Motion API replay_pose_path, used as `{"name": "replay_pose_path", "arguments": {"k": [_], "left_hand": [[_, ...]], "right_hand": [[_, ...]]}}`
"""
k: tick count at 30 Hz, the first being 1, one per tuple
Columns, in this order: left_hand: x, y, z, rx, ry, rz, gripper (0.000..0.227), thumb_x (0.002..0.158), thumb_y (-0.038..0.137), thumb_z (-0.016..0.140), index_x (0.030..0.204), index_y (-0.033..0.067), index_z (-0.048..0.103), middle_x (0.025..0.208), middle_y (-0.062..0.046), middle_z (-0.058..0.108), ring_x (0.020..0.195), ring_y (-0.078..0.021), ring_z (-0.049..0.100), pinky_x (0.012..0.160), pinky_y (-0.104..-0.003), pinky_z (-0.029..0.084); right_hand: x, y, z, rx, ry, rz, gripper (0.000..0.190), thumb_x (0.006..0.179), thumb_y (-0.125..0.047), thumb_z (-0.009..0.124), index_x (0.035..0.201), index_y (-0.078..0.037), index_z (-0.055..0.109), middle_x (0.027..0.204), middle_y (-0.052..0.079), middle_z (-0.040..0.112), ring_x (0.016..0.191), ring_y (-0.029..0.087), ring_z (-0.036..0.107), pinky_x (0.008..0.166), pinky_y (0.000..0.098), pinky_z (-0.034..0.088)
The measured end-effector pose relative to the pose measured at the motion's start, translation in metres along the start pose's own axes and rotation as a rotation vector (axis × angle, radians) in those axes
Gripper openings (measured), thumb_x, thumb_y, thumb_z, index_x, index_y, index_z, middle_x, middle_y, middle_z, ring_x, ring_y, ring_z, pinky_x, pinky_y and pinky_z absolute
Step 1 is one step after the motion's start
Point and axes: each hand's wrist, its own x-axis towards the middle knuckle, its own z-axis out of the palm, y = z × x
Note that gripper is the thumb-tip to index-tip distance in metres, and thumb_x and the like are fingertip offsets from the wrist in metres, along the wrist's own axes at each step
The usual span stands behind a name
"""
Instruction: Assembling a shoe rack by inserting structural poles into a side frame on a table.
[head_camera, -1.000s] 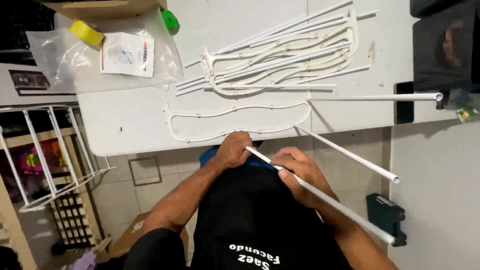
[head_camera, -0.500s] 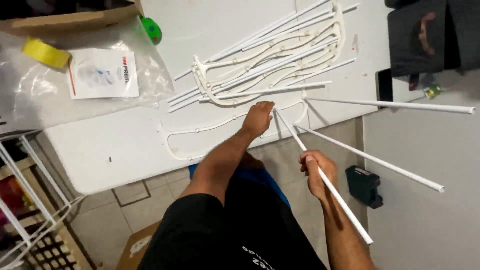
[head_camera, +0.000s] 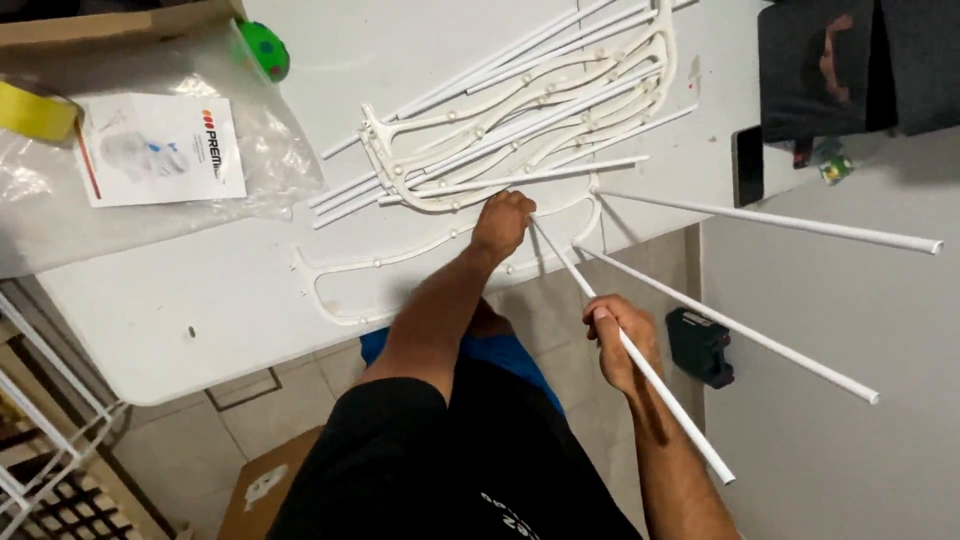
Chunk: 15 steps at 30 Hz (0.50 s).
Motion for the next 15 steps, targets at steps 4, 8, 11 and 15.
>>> {"name": "replay_pose_path", "arguments": {"k": [4, 8, 11, 15], "left_hand": [[-0.001, -0.001, -0.006, -0.012, -0.018, 0.023, 0.021, 0.100, 0.016, 0.062, 0.120, 0.0187, 0.066, 0.113, -0.007, 0.060, 0.111, -0.0238, 0.056, 0.104, -0.039, 0.043], [-0.004, 0.000, -0.012, -0.069, -0.036, -0.001, 0.023, 0.100, 0.016, 0.061, 0.122, 0.0220, 0.067, 0.116, -0.004, 0.061, 0.114, -0.0232, 0.056, 0.107, -0.039, 0.042], [-0.002, -0.002, -0.009, -0.112, -0.029, 0.009, 0.022, 0.101, 0.014, 0.060, 0.120, 0.0208, 0.067, 0.117, -0.005, 0.061, 0.114, -0.0249, 0.056, 0.107, -0.042, 0.043], [-0.005, -0.003, -0.008, -0.113, -0.024, 0.007, 0.022, 0.100, 0.015, 0.061, 0.119, 0.0227, 0.069, 0.117, -0.003, 0.062, 0.114, -0.0236, 0.057, 0.108, -0.041, 0.043]], "right_hand": [[0.007, -0.017, -0.002, -0.083, -0.046, -0.035, 0.028, 0.098, -0.015, 0.052, 0.081, -0.008, 0.073, 0.057, 0.017, 0.063, 0.052, 0.029, 0.057, 0.050, 0.0406, 0.046], [0.023, -0.015, -0.003, -0.083, -0.058, -0.035, 0.028, 0.099, -0.015, 0.052, 0.077, -0.009, 0.070, 0.053, 0.013, 0.059, 0.051, 0.026, 0.054, 0.050, 0.0385, 0.045], [0.044, -0.021, -0.004, 0.113, -0.067, 0.025, 0.039, 0.100, -0.019, 0.045, 0.065, -0.010, 0.057, 0.042, 0.007, 0.049, 0.037, 0.020, 0.049, 0.037, 0.0304, 0.036], [0.072, -0.009, -0.009, 0.350, -0.125, 0.139, 0.031, 0.102, -0.016, 0.039, 0.072, -0.012, 0.045, 0.049, 0.005, 0.034, 0.034, 0.015, 0.037, 0.031, 0.0270, 0.030]]}}
